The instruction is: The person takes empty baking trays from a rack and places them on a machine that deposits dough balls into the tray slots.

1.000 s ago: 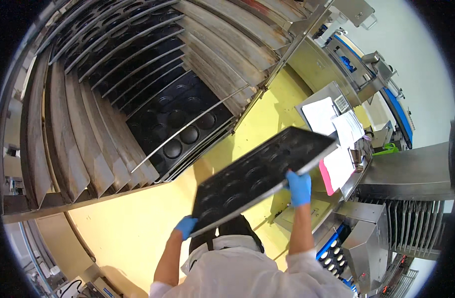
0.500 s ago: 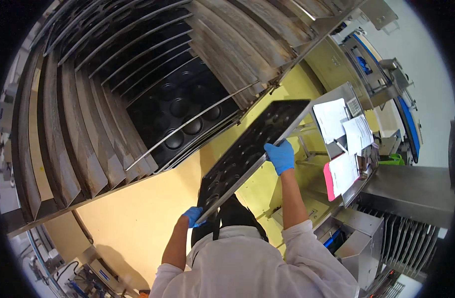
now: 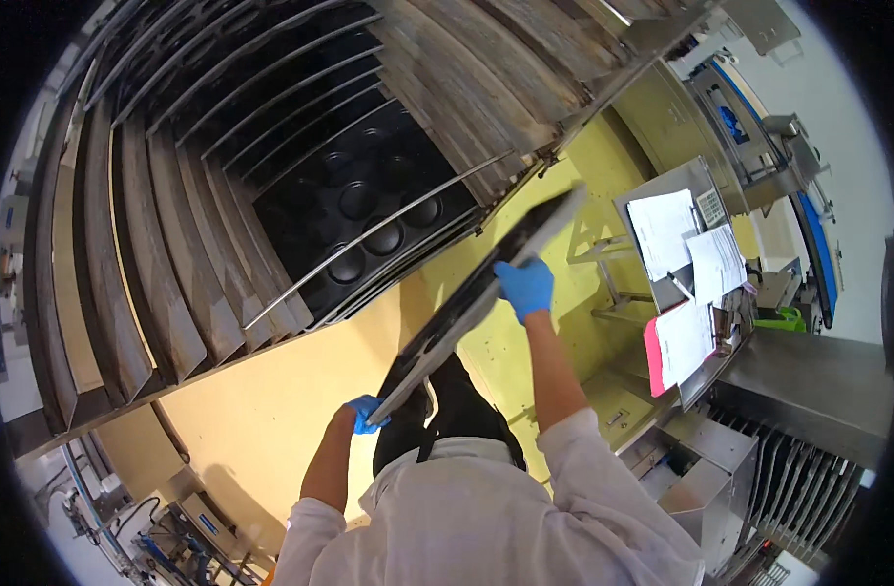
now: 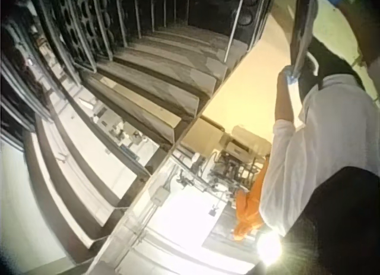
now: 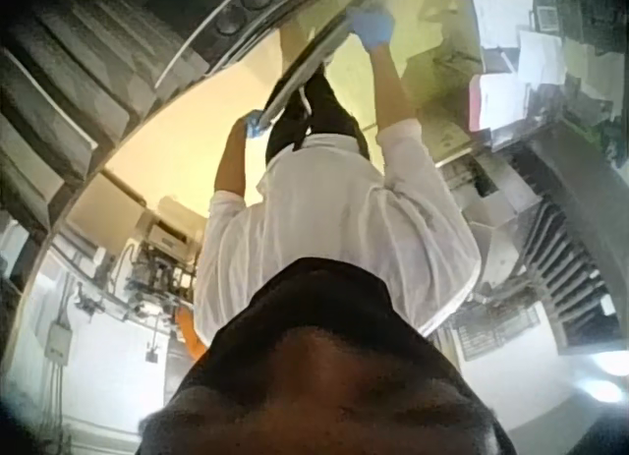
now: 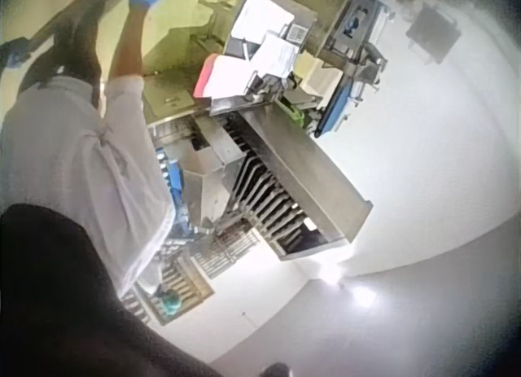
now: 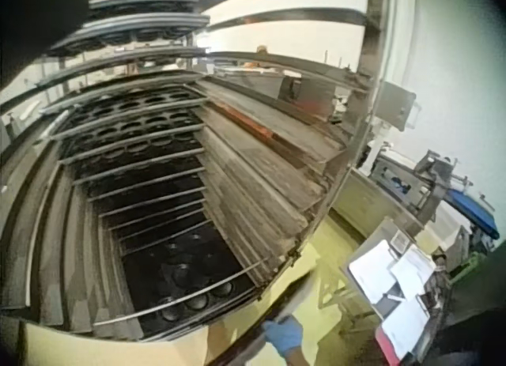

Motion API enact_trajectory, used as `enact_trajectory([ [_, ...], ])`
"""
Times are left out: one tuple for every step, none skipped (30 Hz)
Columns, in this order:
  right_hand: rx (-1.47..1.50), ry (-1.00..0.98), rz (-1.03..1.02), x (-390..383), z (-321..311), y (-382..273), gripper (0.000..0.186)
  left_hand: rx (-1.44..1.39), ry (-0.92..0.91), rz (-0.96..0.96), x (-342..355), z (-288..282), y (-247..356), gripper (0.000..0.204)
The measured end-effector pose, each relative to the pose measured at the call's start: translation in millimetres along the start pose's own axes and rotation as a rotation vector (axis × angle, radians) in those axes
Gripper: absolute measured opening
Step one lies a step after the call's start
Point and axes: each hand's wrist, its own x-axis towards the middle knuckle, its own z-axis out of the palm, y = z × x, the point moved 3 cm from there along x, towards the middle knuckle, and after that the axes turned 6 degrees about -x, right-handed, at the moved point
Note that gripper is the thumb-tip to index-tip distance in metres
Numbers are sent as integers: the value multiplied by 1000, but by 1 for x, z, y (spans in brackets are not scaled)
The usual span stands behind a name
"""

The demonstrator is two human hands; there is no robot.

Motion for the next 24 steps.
enact_trajectory([
  [-137,103,-78,0,8,-12,30,397,-11,269,0,5,-12,23],
  [-281,212,-149,1,11,-16,29,150,-5,136,-2,7,-6,24],
  [-142,138,-69,3,5,-4,32,-128,34,12,-3,9,1,25],
  [-1,61,10,1,0,10,35,-390,109,-95,-8,11,8,26],
  [133,-22,95,-7,-6,32,38,-299,180,-68,-31,21,23,28],
  [217,-51,138,-22,-14,50,35,-216,267,-26,-48,24,30,31],
  [315,-75,154,-41,-22,60,33,102,262,197,-31,-6,11,32],
  [409,-87,173,-60,-34,72,31,426,317,423,-12,-31,-5,33],
  [522,-21,138,-85,-44,81,30,291,436,369,9,-53,-22,35],
  [618,69,122,-114,-58,100,30,219,488,359,15,-47,-21,38],
  [720,160,92,-137,-72,112,30,146,553,352,14,-45,-19,41],
  [727,245,78,-161,-86,131,26,223,578,417,-1,-22,-7,41],
  [732,330,72,-188,-98,151,22,304,599,480,-25,6,10,40],
  [742,406,47,-212,-108,161,18,374,633,558,-46,26,26,40],
  [827,440,62,-238,-120,160,22,276,590,631,-55,39,33,38],
  [839,501,49,-260,-131,174,23,299,581,701,-63,57,43,37],
  [856,558,41,-281,-139,194,24,325,576,768,-73,73,52,36],
  [871,614,31,-301,-149,212,26,346,569,836,-83,92,62,34],
  [948,717,39,-320,-157,227,30,248,517,920,-97,116,72,30],
  [1082,719,-41,-342,-170,214,36,279,484,991,-104,124,79,28],
  [1132,725,13,-360,-170,230,40,309,449,1064,-111,132,87,27],
  [1171,751,52,-382,-180,246,43,333,387,1149,-116,153,100,26],
  [1196,812,-131,-407,-195,249,54,361,341,1129,-141,189,110,24],
  [1248,853,-187,-428,-200,259,57,347,278,1195,-146,207,112,23],
])
